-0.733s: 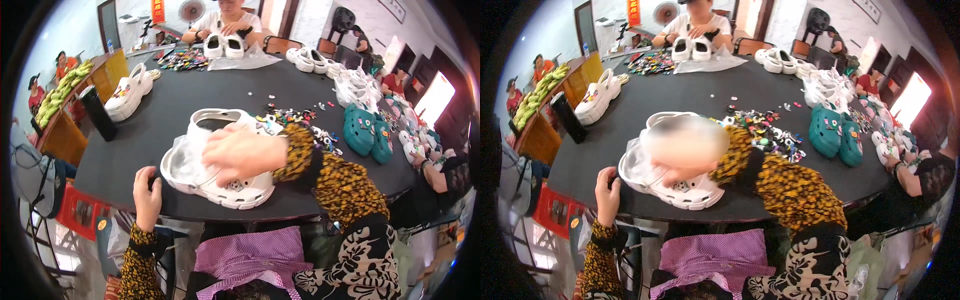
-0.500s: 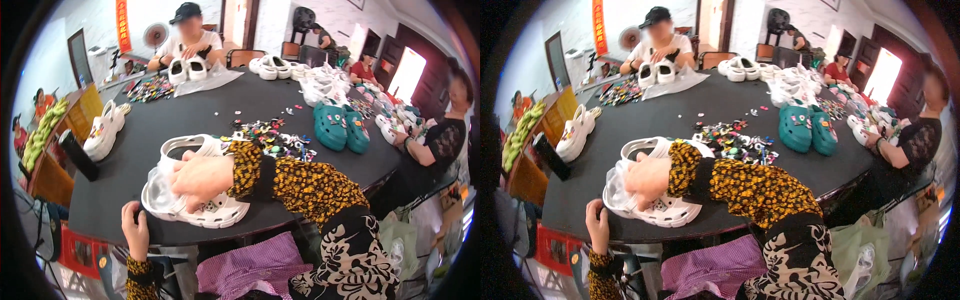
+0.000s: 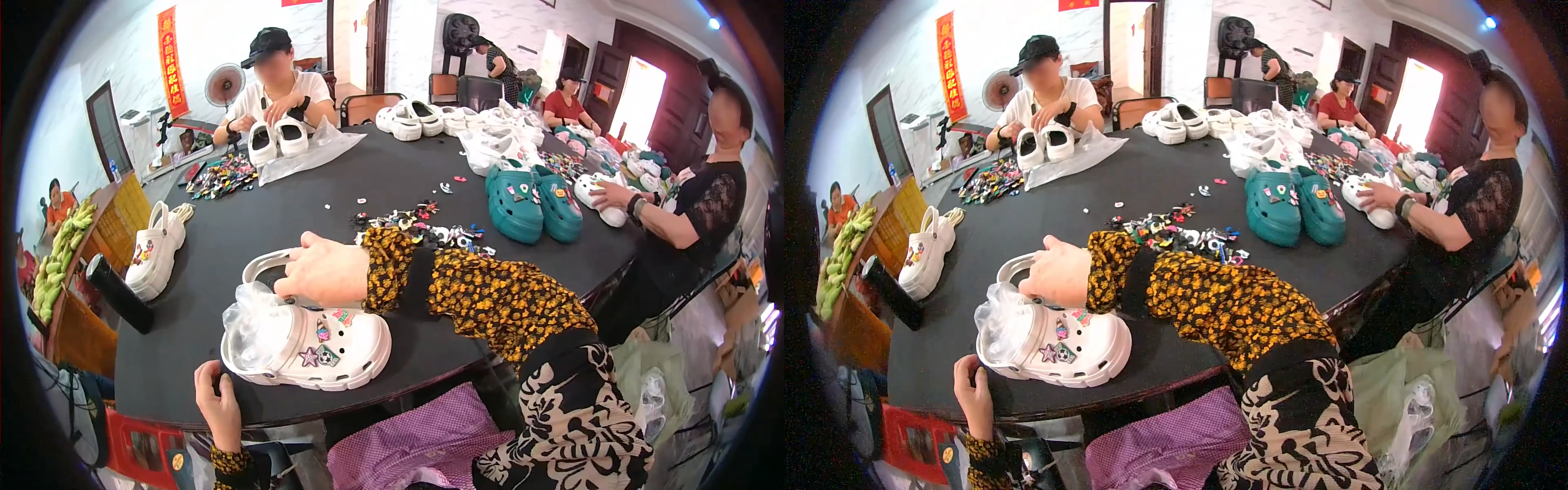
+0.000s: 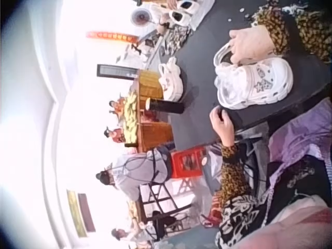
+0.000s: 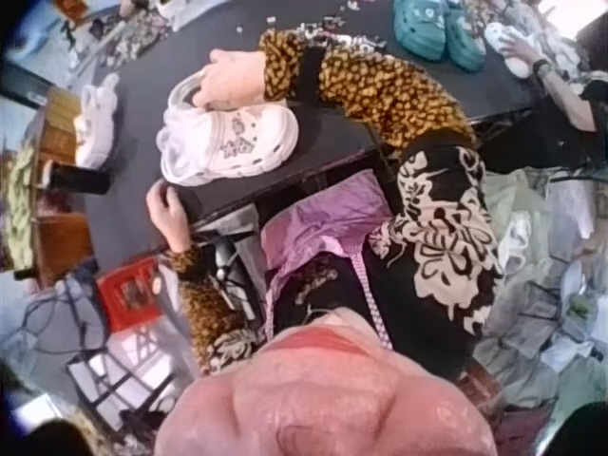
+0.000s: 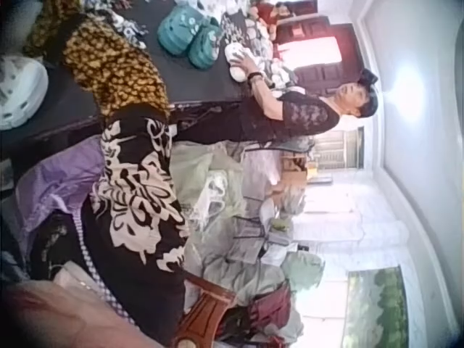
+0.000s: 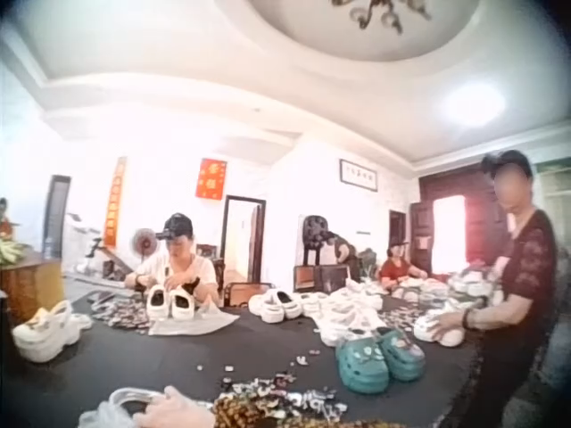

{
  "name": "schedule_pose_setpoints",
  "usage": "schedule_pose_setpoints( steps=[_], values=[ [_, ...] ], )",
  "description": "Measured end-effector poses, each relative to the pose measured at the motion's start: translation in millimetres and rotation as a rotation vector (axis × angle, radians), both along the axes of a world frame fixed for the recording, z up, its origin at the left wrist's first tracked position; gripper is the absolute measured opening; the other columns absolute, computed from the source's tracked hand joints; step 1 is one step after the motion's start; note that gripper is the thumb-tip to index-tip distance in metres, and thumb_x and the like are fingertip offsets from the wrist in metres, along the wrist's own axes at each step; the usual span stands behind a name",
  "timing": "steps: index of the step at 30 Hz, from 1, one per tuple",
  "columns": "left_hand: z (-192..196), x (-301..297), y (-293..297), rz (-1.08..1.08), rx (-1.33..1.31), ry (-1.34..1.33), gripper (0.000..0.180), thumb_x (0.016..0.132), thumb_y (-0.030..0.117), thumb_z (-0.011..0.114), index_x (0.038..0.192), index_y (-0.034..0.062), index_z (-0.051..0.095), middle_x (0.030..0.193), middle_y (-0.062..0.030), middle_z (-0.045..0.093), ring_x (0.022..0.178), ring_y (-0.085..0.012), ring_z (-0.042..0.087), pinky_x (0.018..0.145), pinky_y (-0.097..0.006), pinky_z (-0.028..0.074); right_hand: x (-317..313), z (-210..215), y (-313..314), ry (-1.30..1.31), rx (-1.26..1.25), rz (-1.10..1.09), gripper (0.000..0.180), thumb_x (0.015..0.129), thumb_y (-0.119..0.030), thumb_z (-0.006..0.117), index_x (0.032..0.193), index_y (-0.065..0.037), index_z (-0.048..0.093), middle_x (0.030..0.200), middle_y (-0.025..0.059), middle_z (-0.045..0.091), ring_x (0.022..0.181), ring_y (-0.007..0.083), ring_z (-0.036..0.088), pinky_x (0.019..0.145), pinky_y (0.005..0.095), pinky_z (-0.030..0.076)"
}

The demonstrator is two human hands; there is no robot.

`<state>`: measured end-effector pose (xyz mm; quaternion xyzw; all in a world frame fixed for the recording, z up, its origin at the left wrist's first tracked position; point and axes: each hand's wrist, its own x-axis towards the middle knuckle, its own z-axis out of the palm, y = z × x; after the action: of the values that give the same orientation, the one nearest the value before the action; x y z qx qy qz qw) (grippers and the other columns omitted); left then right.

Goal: Decorating white foam clogs by inserting colorful charms into the holes and then packaging them in plastic bags.

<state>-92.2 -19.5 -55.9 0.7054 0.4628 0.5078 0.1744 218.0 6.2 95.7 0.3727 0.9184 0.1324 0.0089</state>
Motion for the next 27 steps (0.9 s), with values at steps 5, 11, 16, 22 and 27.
schedule_pose_setpoints(
  steps=[5, 11, 16, 22, 27],
  values=[
    [-1, -1, -1, 0.006, -0.035, -0.02, 0.022, 0.084, -0.009, 0.053, 0.106, -0.0059, 0.057, 0.103, -0.0125, 0.057, 0.091, -0.0219, 0.057, 0.085, -0.03, 0.046, -3, 12, 0, 0.037, 0.002, -0.025, 0.014, 0.082, -0.012, 0.061, 0.093, -0.019, 0.059, 0.079, 0.0021, 0.063, 0.087, 0.0215, 0.062, 0.088, 0.0398, 0.036],
    [1, 5, 1, -0.019, -0.046, -0.042, 0.022, 0.083, -0.01, 0.052, 0.105, -0.0063, 0.057, 0.1, -0.0118, 0.056, 0.089, -0.0211, 0.057, 0.082, -0.03, 0.046, -7, 20, -11, 0.137, -0.033, 0.1, 0.018, 0.079, -0.013, 0.064, 0.093, -0.024, 0.064, 0.08, 0.002, 0.062, 0.087, 0.0213, 0.06, 0.089, 0.0391, 0.033],
    [2, 4, 2, -0.001, -0.066, -0.038, 0.02, 0.083, -0.009, 0.053, 0.102, -0.0066, 0.057, 0.097, -0.012, 0.056, 0.088, -0.022, 0.056, 0.082, -0.03, 0.045, -14, 23, -9, 0.034, -0.145, 0.118, 0.024, 0.08, -0.012, 0.063, 0.101, -0.024, 0.065, 0.083, 0.0028, 0.064, 0.089, 0.0233, 0.059, 0.091, 0.0418, 0.032],
    [5, 9, 2, -0.009, -0.057, -0.037, 0.019, 0.083, -0.01, 0.053, 0.101, -0.0066, 0.056, 0.096, -0.0116, 0.056, 0.087, -0.0213, 0.056, 0.081, -0.03, 0.045, -16, 26, -5, -0.067, -0.392, 0.033, 0.033, 0.078, -0.03, 0.07, 0.11, -0.025, 0.065, 0.092, 0.0059, 0.067, 0.1, 0.0255, 0.059, 0.094, 0.0458, 0.031],
    [2, 8, 0, -0.011, -0.06, -0.056, 0.018, 0.084, -0.009, 0.052, 0.102, -0.0069, 0.056, 0.096, -0.011, 0.056, 0.086, -0.0205, 0.055, 0.081, -0.03, 0.045, -17, 27, -6, -0.029, -0.499, -0.036, 0.041, 0.071, -0.037, 0.075, 0.107, -0.02, 0.065, 0.088, 0.0074, 0.069, 0.099, 0.0283, 0.06, 0.097, 0.0489, 0.03]
  ],
)
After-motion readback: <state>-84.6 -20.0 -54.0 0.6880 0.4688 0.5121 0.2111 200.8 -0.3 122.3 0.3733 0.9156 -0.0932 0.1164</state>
